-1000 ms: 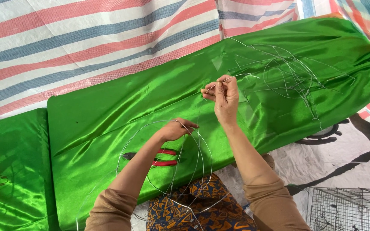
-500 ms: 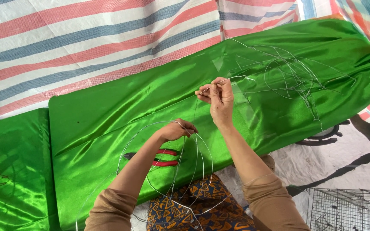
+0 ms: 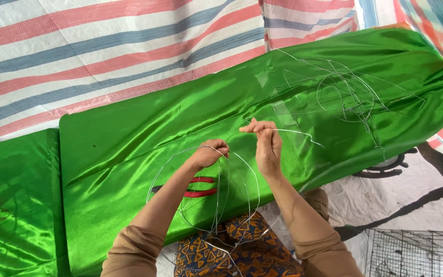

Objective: The person twists thin wire by hand and using pliers to form circular shapes on a green fabric surface.

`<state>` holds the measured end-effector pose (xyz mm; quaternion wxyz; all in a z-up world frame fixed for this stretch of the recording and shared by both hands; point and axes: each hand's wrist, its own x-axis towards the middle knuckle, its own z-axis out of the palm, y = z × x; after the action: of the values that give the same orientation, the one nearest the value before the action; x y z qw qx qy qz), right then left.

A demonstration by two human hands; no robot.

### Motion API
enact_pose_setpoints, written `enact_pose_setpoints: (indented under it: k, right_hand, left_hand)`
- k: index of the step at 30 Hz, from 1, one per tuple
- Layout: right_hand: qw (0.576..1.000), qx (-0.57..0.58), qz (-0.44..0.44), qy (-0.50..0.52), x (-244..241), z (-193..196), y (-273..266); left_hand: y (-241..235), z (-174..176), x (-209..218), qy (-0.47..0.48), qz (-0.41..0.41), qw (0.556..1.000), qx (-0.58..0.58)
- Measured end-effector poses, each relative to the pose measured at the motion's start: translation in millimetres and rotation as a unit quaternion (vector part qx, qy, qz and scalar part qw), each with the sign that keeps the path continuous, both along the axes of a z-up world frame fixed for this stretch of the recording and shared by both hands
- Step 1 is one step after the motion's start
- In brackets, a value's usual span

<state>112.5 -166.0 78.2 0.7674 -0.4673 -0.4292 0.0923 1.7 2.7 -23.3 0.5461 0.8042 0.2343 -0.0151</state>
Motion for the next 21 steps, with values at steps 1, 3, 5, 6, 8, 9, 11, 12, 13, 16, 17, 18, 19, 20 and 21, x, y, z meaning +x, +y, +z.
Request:
enact_pose_setpoints:
  k: [1, 3, 5, 6, 8, 9, 11, 12, 13, 16, 17, 18, 19, 20, 21]
  right_hand:
    - [1.000, -0.001, -0.001, 0.000, 0, -10, -3]
    - [0.989, 0.050, 0.041, 0.136, 1, -27, -5]
    - [0.975, 0.065, 0.049, 0.208, 5, -40, -11]
    - [0.955, 0.077, 0.058, 0.281, 7, -46, -13]
    - [0.937, 0.072, 0.052, 0.337, -5, -48, -17]
    - [0.916, 0.063, 0.048, 0.394, -10, -49, -18]
    - [0.905, 0.057, 0.035, 0.421, -11, -58, -21]
    - [0.891, 0.047, 0.020, 0.451, -13, -64, -25]
    - [0.891, 0.047, 0.020, 0.451, -8, -69, -26]
    - [0.872, 0.061, 0.020, 0.485, -2, -82, -34]
    - [0.878, 0.042, 0.018, 0.477, -4, -86, -39]
    - [0.883, 0.023, 0.016, 0.468, -5, -89, -44]
    - [0.883, 0.021, 0.015, 0.469, -13, -87, -44]
    - [0.889, 0.022, 0.020, 0.457, -19, -85, -43]
    - [0.895, 0.023, 0.023, 0.446, -28, -83, -43]
  left_hand:
    - [-1, -4, 1, 0.000, -0.001, 1.000, -0.001]
    - [2, -9, 4, -0.001, 0.006, 0.999, 0.032]
    - [-1, -7, -1, 0.003, 0.046, 0.999, 0.020]
    - [-1, -5, -2, 0.007, 0.086, 0.996, 0.006]
    - [8, -8, -5, -0.016, 0.109, 0.994, -0.010]
    - [13, -9, -6, -0.037, 0.134, 0.990, -0.030]
    - [19, -19, -1, -0.056, 0.147, 0.986, -0.047]
    - [20, -26, -1, -0.069, 0.161, 0.982, -0.068]
    - [20, -24, 0, -0.070, 0.161, 0.982, -0.068]
    - [20, -21, 1, -0.069, 0.179, 0.979, -0.072]
    - [18, -20, 2, -0.065, 0.191, 0.977, -0.064]
    - [16, -21, 3, -0.061, 0.203, 0.976, -0.056]
    - [18, -23, 4, -0.060, 0.202, 0.976, -0.058]
    - [20, -26, 6, -0.055, 0.189, 0.979, -0.042]
    - [21, -29, 6, -0.050, 0.174, 0.983, -0.026]
